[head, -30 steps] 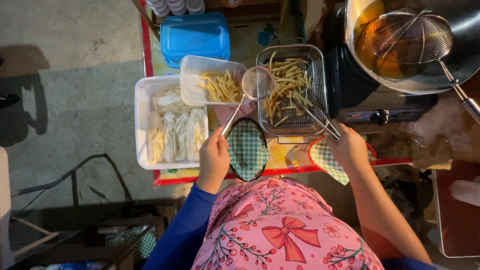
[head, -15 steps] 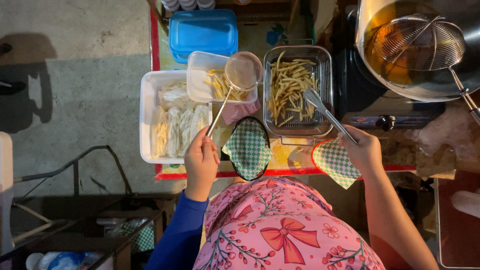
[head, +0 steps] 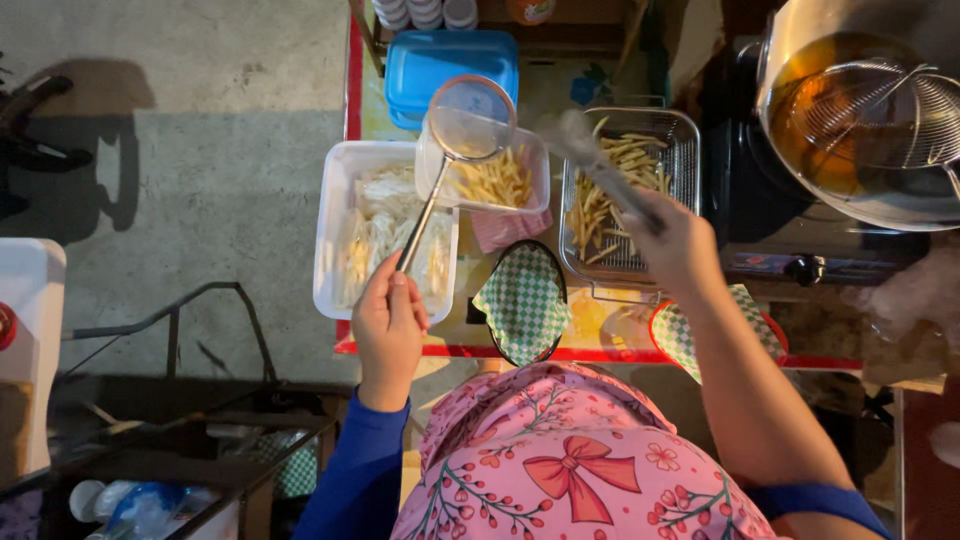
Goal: The person uses a spider strainer to remove fried french fries from a wok of hot oil and places them into a metal draining basket. They then transfer the fries into a plastic container and add seasoning from a small jar before closing the container.
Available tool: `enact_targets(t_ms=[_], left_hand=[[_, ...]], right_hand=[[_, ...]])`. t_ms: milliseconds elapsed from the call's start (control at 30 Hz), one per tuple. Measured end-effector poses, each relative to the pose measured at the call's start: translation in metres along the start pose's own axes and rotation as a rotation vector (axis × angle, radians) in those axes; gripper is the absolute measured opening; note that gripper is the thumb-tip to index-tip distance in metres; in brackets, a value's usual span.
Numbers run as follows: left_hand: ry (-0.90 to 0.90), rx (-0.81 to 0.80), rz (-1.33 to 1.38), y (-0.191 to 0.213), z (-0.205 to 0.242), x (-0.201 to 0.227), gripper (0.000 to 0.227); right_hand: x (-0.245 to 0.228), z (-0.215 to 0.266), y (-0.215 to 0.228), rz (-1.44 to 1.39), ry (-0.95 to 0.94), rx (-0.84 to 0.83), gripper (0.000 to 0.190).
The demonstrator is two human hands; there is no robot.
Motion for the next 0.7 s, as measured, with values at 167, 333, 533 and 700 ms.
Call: enact_targets(t_ms=[167, 333, 533, 700], left_hand=[[0.069, -0.190, -0.095, -0.027, 0.001, -0.053, 0.036], [0.316, -0.405, 0.185, -0.116, 0.013, -0.122, 0.034], [0.615, -0.632, 0.199, -0.183, 0.026, -0.167, 0.048], [0.481, -0.683, -0.139, -0.168, 0.024, -0.172, 0.060]], right_hand=[[0.060, 0.043, 0.044, -0.058, -0.121, 0.139, 0.042], [0.123, 0.092, 0.042, -0.032, -0.260, 0.253, 0.043], [0.140, 0.111, 0.005, 0.162, -0.240, 0.166, 0.058], [0.122, 0.108, -0.001, 0.284, -0.322, 0.048, 0.071]])
Point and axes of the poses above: each hand's wrist, its own z-axis away from the middle knuckle, its own y-axis out of the back of the hand, x = y × z, the point moved 5 cm from there along -z, towards the middle knuckle, and after that the axes turned 4 degrees about -z, right-handed, at the moved point
